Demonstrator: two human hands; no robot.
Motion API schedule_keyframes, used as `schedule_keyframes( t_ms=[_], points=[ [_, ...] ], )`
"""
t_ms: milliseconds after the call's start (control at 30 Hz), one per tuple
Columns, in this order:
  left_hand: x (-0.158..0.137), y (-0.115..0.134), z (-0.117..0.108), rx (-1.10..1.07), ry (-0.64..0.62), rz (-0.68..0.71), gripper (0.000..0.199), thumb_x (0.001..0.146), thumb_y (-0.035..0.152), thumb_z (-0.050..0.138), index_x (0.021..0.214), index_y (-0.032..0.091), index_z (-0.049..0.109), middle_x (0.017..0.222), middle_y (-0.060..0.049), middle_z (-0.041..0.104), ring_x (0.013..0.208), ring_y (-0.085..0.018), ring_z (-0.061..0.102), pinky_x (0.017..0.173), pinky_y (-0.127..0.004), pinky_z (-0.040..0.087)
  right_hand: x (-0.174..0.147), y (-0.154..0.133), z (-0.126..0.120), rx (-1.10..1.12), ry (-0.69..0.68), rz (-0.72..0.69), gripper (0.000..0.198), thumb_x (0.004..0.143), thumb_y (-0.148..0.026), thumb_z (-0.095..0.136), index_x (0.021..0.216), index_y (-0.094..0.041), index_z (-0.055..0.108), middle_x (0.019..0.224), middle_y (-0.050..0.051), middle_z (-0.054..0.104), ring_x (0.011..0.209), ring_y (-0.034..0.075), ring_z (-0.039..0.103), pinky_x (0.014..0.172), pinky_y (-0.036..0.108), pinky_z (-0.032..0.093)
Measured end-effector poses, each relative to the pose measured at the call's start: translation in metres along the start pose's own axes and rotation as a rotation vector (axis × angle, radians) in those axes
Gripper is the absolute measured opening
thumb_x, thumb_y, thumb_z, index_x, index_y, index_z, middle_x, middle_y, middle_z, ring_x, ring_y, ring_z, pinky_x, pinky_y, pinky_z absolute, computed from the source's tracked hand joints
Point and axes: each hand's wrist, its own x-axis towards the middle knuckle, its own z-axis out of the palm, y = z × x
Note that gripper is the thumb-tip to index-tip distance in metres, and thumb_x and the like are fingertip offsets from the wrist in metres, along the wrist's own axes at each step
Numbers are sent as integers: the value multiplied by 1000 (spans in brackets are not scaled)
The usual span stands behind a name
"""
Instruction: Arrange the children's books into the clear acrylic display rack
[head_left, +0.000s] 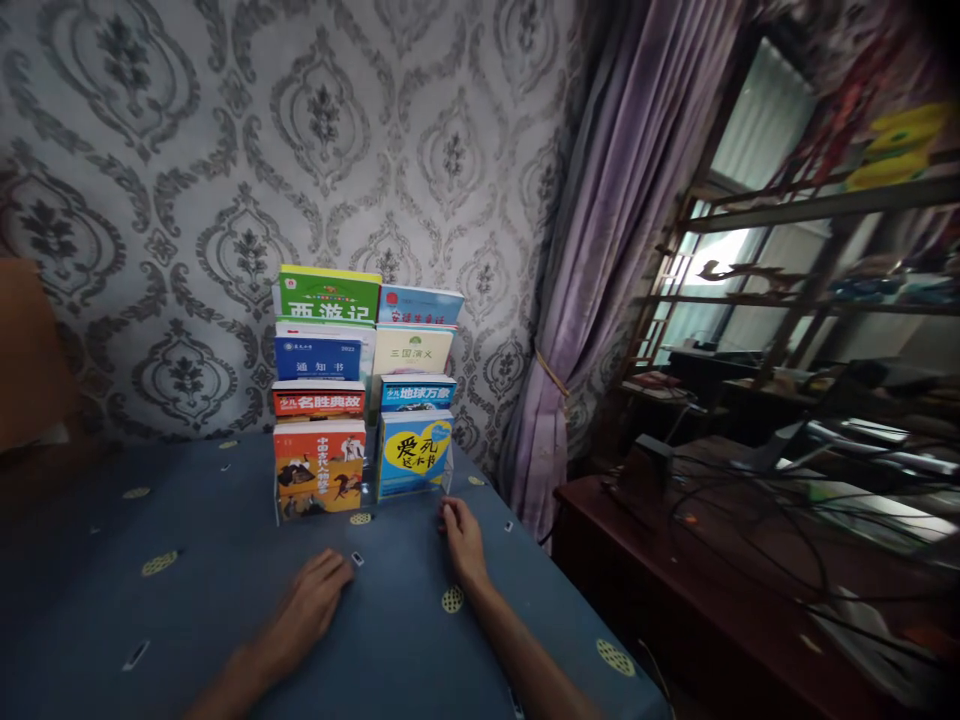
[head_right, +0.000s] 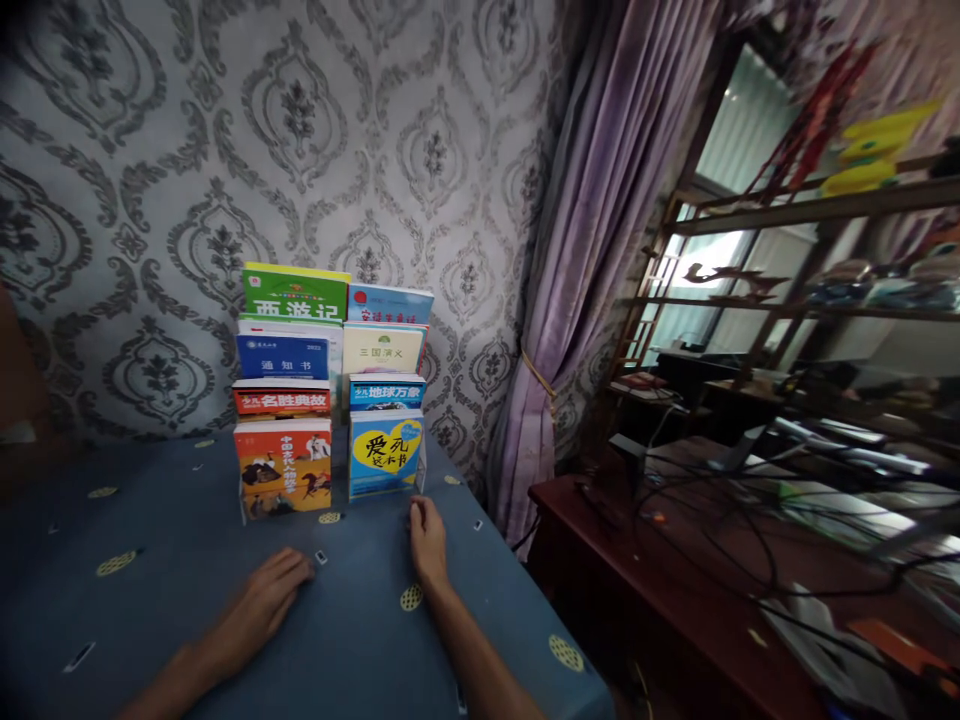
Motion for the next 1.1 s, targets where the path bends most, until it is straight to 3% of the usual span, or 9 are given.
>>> schedule_keyframes(
  t_ms=[200, 500, 733, 1100],
  points=[
    [-4, -11, 17, 51, 54, 46, 36, 90, 5, 36, 102, 23, 65, 101, -7, 72, 96, -22, 68, 97, -44, 56, 0, 1, -1, -12, -32, -6, 47, 79, -61, 53, 93, -19, 67, 85, 10, 71, 78, 26, 69, 66, 36, 57],
    [-2, -7, 8, 48, -7, 72, 35, 91, 1, 37, 103, 22, 62, 98, -5, 68, 93, -21, 64, 93, -40, 54, 5, 3, -1, 4, -61, 7, 55, 78, -70, 53, 91, -18, 64, 82, 11, 73, 76, 27, 71, 59, 35, 57],
    [-4, -6, 7, 68, -57, 59, 32, 93, 4, 36, 104, 20, 62, 101, -6, 67, 97, -22, 62, 99, -42, 50, 2, 4, -2, -6, -106, 18, 52, 81, -67, 53, 94, -18, 63, 80, 10, 74, 72, 24, 72, 57, 32, 56],
    [-3, 4, -5, 95, -162, 1, 29, 95, 7, 37, 103, 19, 62, 103, -7, 65, 98, -23, 59, 91, -37, 49, -3, -6, -3, -1, -166, 24, 46, 82, -64, 51, 90, -19, 60, 67, 6, 73, 57, 20, 70, 51, 28, 53]
  ],
)
